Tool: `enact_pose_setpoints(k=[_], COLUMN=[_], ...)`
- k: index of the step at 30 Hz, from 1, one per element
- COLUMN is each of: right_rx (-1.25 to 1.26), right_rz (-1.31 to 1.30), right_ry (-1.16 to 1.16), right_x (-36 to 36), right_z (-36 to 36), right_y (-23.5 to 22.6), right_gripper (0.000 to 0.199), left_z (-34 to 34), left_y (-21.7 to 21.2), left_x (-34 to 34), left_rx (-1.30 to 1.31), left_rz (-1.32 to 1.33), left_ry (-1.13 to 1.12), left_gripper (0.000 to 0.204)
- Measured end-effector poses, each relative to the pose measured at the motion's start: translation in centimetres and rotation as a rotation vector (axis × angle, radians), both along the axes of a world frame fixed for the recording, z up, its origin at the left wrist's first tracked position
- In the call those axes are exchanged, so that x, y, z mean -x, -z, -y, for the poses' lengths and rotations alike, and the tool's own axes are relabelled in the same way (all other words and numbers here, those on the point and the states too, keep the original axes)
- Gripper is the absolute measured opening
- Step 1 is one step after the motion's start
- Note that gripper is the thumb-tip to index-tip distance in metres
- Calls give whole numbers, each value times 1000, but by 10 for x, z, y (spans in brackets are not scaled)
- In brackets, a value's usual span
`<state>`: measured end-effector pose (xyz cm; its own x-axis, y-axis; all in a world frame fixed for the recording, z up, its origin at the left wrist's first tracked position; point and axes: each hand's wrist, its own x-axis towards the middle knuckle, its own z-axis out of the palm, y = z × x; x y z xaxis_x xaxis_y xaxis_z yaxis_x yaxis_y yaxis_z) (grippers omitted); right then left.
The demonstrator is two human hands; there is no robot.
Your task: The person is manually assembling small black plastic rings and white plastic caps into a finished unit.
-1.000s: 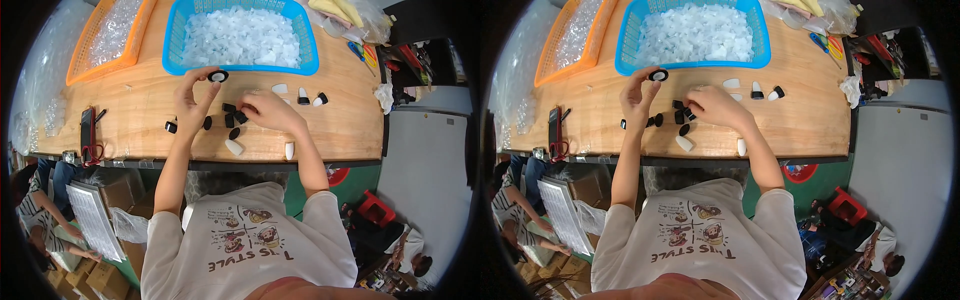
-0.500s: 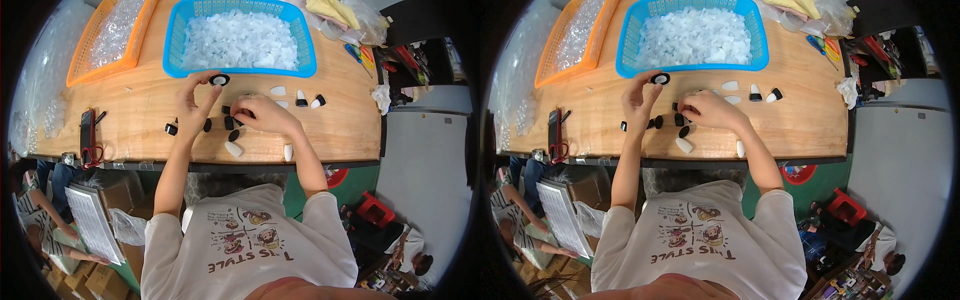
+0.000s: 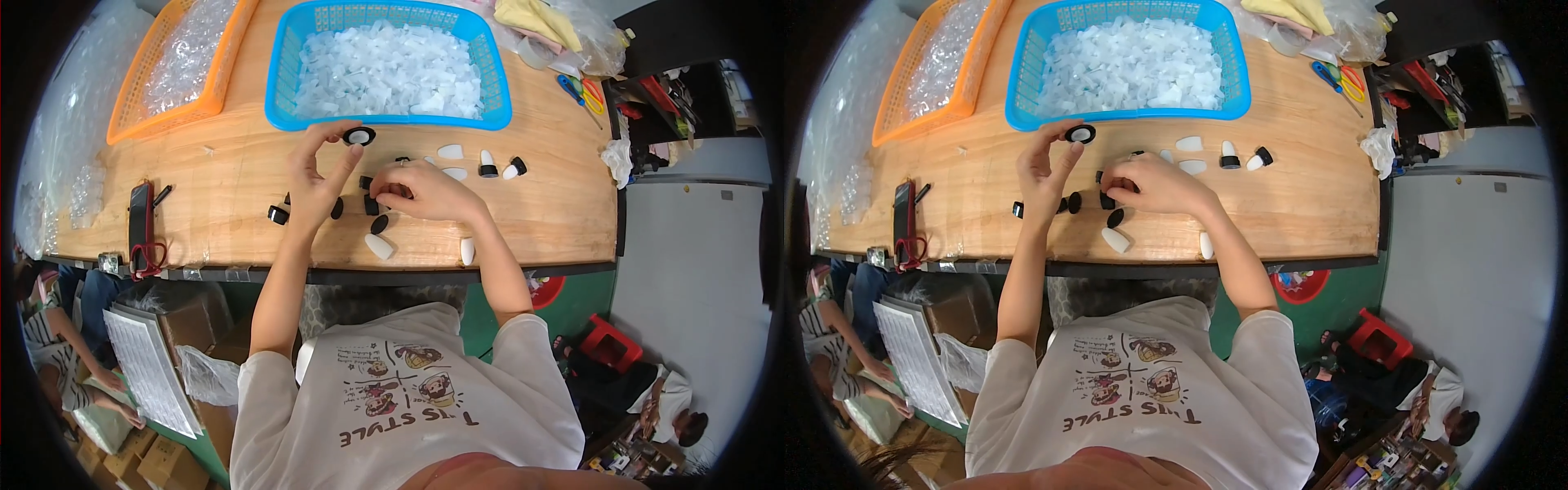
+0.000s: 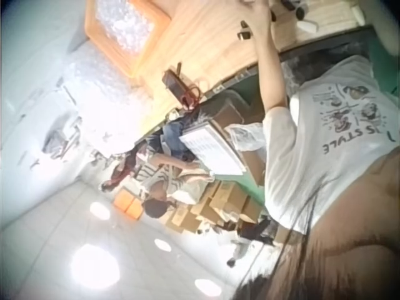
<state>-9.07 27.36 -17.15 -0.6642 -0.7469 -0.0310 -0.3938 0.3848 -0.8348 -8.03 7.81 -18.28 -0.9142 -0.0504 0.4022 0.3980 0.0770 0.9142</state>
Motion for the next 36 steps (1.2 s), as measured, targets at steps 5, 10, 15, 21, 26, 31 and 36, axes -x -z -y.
enact_pose_setpoints(k=[5,10,15,21,26,31,36], right_rx=[139,338,463,953,230,130,12], right_rz=[241,550,1198,1506,1125,1296,1455], right_ry=[34,-92,215,987,741,631,510], right_x=[-14,-61,-174,-436,-435,-432,-436], right_z=[-15,-79,-162,-246,-153,-156,-164], right_y=[-18,-29,22,166,39,42,54], right_gripper=[7,11,18,12,30,30,31], left_z=[-2,-1,-6,-10,-5,-1,-7], left_y=[2,4,2,-1,4,10,19], left_x=[1,-4,-2,-3,-7,-5,2], left_rx=[14,25,-53,-42,-9,78,63], left_rz=[13,35,55,68,87,65,60], left_ry=[19,19,42,114,93,101,86], left_gripper=[24,23,24,25,24,26,26])
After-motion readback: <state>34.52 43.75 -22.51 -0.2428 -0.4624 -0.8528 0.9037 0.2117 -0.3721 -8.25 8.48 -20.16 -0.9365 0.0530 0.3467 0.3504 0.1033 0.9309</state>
